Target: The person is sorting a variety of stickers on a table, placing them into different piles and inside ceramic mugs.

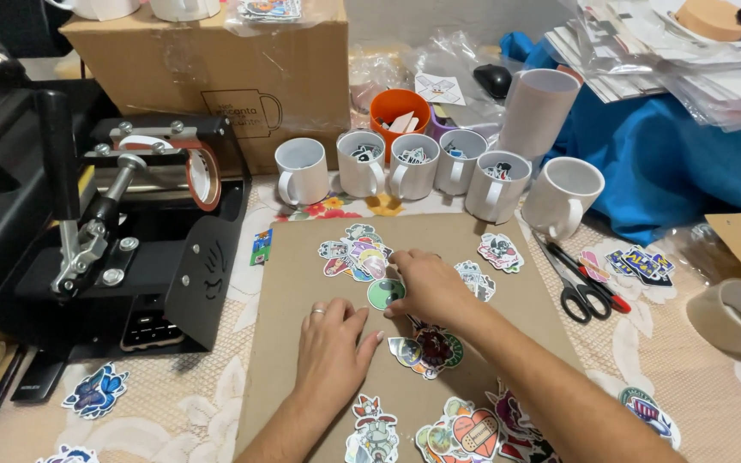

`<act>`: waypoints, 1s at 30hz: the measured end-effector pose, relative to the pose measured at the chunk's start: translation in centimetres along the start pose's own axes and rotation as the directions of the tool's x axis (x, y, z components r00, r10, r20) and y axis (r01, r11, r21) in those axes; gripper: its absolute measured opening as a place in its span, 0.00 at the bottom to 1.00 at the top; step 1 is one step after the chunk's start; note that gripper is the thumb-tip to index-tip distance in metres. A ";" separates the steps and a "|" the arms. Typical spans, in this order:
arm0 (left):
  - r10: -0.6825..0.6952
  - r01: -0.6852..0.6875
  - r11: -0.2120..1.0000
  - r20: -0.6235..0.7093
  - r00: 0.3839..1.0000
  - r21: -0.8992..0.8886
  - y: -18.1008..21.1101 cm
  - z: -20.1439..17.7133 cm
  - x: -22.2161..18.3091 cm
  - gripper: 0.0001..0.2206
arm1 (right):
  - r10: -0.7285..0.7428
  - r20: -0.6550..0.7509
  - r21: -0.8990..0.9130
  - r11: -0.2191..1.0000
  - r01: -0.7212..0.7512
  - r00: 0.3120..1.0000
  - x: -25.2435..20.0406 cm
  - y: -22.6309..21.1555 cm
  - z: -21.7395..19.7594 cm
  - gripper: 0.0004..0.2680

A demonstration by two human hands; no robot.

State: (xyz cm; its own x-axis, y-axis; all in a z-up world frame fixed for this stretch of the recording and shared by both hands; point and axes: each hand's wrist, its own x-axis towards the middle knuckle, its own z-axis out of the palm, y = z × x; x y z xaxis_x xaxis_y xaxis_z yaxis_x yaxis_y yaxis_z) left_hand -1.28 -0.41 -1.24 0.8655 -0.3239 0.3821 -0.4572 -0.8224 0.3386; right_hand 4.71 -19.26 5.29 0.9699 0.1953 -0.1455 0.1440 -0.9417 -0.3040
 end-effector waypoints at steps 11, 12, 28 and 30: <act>-0.078 0.075 0.996 -0.047 0.996 -0.046 -0.9 -0.3 -0.1 0.16 | 0.161 0.068 -0.139 0.979 -0.150 0.985 2.5 -2.2 -1.5 0.13; -0.092 0.089 0.995 -0.068 0.993 -0.044 -1.0 -0.2 0.1 0.16 | 0.134 -0.012 -0.107 0.985 -0.135 0.991 2.2 -1.6 -1.5 0.10; 0.194 -0.395 0.716 -0.380 0.905 -0.575 5.1 -0.5 -0.9 0.08 | -0.375 -0.530 0.353 0.717 0.600 0.760 -15.8 3.5 -0.1 0.05; 0.140 -0.351 0.739 -0.379 0.915 -0.575 3.9 0.4 -0.7 0.09 | -0.243 -0.502 0.014 0.957 0.288 0.830 -16.6 5.1 -2.5 0.19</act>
State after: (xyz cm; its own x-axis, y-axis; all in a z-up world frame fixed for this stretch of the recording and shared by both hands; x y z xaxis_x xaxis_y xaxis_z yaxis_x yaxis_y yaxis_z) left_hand -3.62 -3.56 -0.54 0.6504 -0.2343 0.7226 -0.7594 -0.2256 0.6103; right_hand -10.14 -27.96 8.55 0.8689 0.2533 0.4252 0.4147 -0.8416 -0.3460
